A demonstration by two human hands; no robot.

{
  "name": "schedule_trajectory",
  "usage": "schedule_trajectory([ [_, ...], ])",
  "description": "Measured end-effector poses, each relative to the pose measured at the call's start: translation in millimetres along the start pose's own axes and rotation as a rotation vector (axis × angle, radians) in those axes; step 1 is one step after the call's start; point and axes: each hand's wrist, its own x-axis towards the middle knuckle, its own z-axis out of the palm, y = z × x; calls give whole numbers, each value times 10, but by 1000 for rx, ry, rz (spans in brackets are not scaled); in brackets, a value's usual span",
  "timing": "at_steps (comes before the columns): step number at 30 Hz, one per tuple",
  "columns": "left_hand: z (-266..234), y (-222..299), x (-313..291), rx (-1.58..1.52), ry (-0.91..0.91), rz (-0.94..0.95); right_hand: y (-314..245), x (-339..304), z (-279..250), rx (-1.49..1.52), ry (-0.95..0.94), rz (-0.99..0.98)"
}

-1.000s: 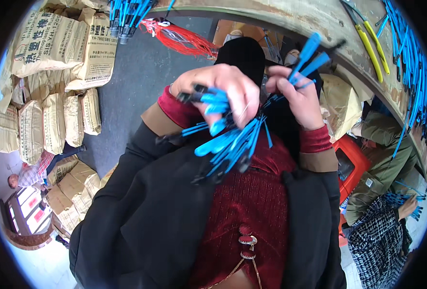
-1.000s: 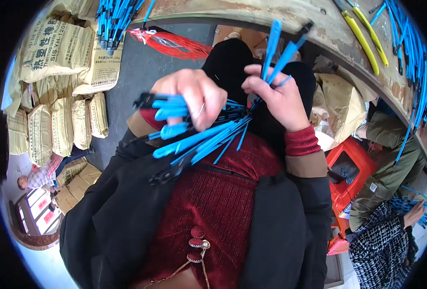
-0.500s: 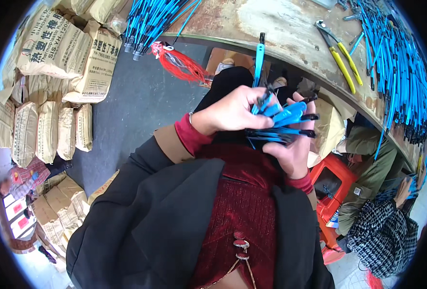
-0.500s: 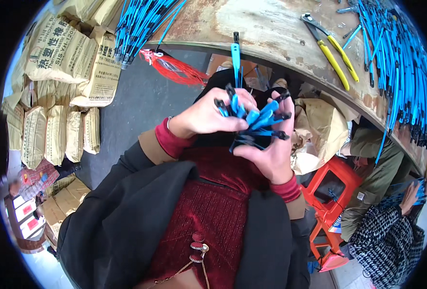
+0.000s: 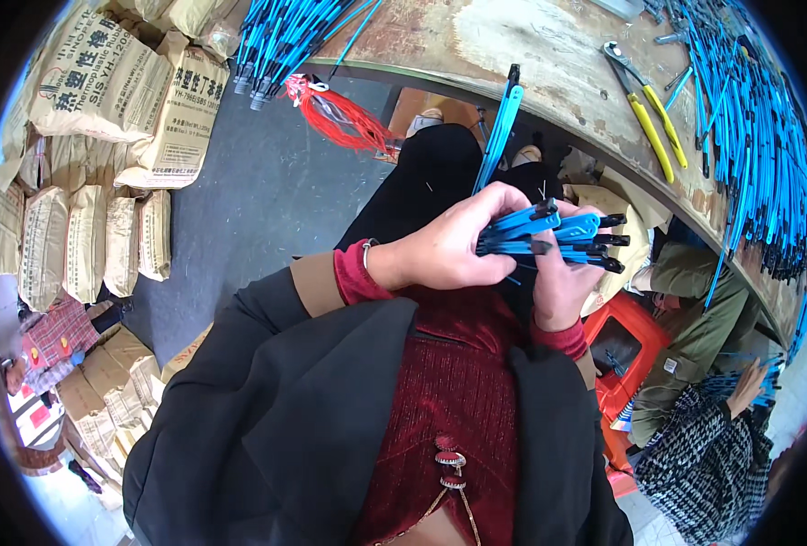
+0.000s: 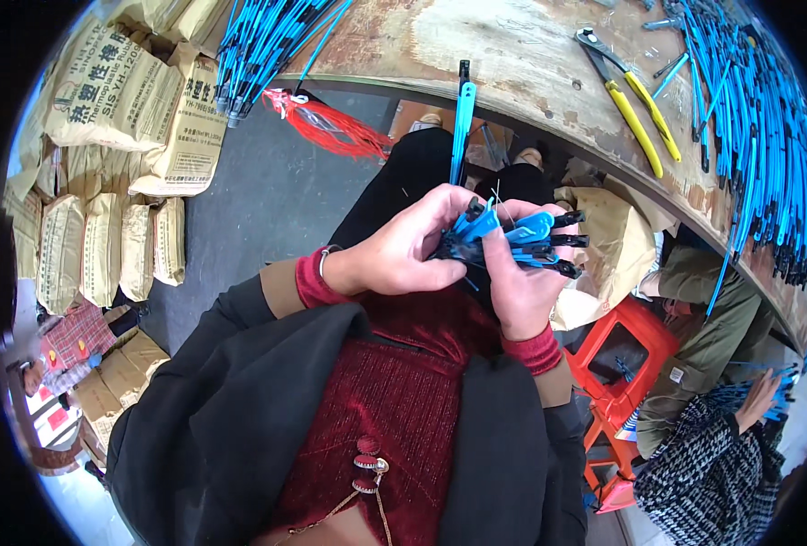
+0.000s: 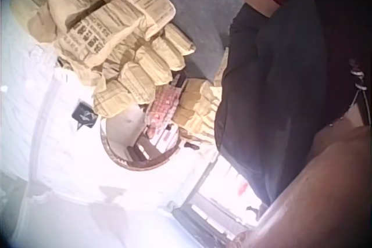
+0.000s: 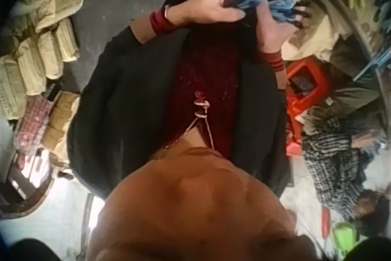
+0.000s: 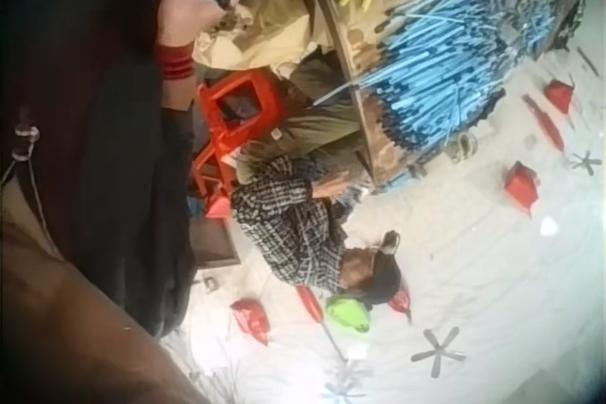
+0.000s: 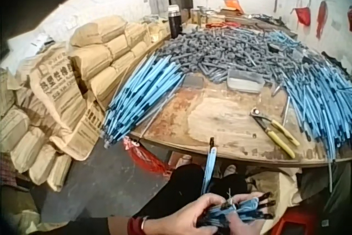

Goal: The person aligns plastic rods, threads a wire through their base ends, and secures them around a central hub by twisting and cutting the wire with pliers.

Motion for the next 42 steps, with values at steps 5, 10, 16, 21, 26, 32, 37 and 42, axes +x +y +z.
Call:
schedule_trajectory([
  [5,-73,14,-3,-27,-106,100,-23,17,20,167,68,-14],
  [10,-166,17,-18,192,-217,208,-10,5,64,235,59,-45],
  [16,-125,35,-55,318,-195,308,-78,75,96,152,108,46],
  [21,-218,-60,-57,-175,-101,110,-7,131,-27,68,37,66],
  [26,-619,-309,273,-204,346,-74,2,139,-77,22,-29,39],
  [32,-821,-284,548,-159,-306,-295,39,177,-141,172,-337,-140],
  [37,-603,-249,533,-157,-319,-240,62,190,-275,237,-301,-148],
  [42,-433,-123,529,-121,-300,-213,140,186,-328,245,-232,-149],
])
